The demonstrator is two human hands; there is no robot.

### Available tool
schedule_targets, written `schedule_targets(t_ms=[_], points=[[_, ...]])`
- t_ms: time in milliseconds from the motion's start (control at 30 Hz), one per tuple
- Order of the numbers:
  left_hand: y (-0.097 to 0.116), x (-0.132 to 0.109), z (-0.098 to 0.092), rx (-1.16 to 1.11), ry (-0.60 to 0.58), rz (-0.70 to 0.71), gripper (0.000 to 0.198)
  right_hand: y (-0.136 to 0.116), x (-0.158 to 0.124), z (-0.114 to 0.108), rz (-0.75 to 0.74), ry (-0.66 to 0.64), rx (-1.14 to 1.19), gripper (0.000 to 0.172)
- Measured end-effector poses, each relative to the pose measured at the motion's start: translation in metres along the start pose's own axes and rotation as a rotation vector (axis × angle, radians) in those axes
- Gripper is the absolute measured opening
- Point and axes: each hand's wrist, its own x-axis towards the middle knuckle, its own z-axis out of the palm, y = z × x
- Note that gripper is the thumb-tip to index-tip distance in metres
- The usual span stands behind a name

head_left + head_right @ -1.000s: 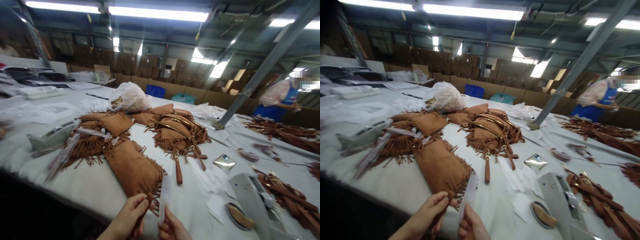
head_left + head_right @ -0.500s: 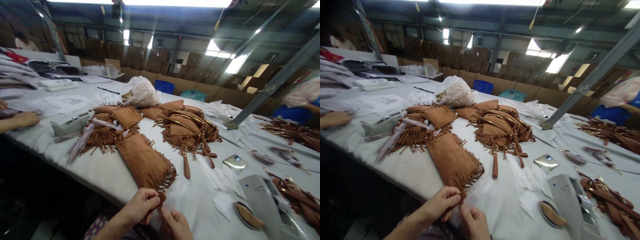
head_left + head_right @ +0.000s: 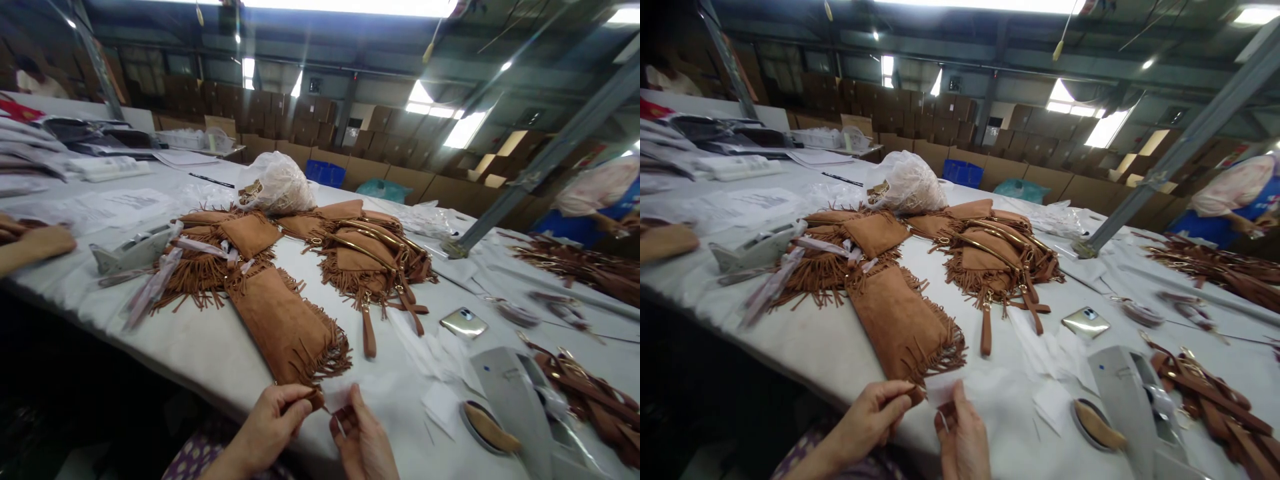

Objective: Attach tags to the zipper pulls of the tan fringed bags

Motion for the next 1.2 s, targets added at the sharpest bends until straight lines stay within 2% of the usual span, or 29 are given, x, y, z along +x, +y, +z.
schedule_targets(t_ms=[200,667,833,1000,1100,1200], points=[[0.005,0.000,0.001,0.078,0.019,0.030,0.027,0.001,0.002,0.000,0.044,-0.029,0.012,0.041],[0.014,-0.001,0.002,0.131,0.014,0.089,0.023,0.006,-0.003,0.005,0.003,-0.070,-0.050,0.037],[0.012,-0.001,0.002,0.199,0.040,0.131,0.024,0.007,-0.002,0.001,-0.186,-0.123,-0.245,0.040],[0.008,-0.002,0.003,0.259,0.092,0.124,0.021,0.004,-0.005,-0.006,-0.443,-0.141,-0.668,0.047],[0.010,-0.004,0.001,0.269,0.067,0.107,0.021,0.002,-0.010,-0.005,-0.510,-0.162,-0.841,0.049],[0.013,-0.006,-0.002,0.256,0.002,0.115,0.020,0.000,-0.014,-0.001,-0.524,-0.183,-0.886,0.045]])
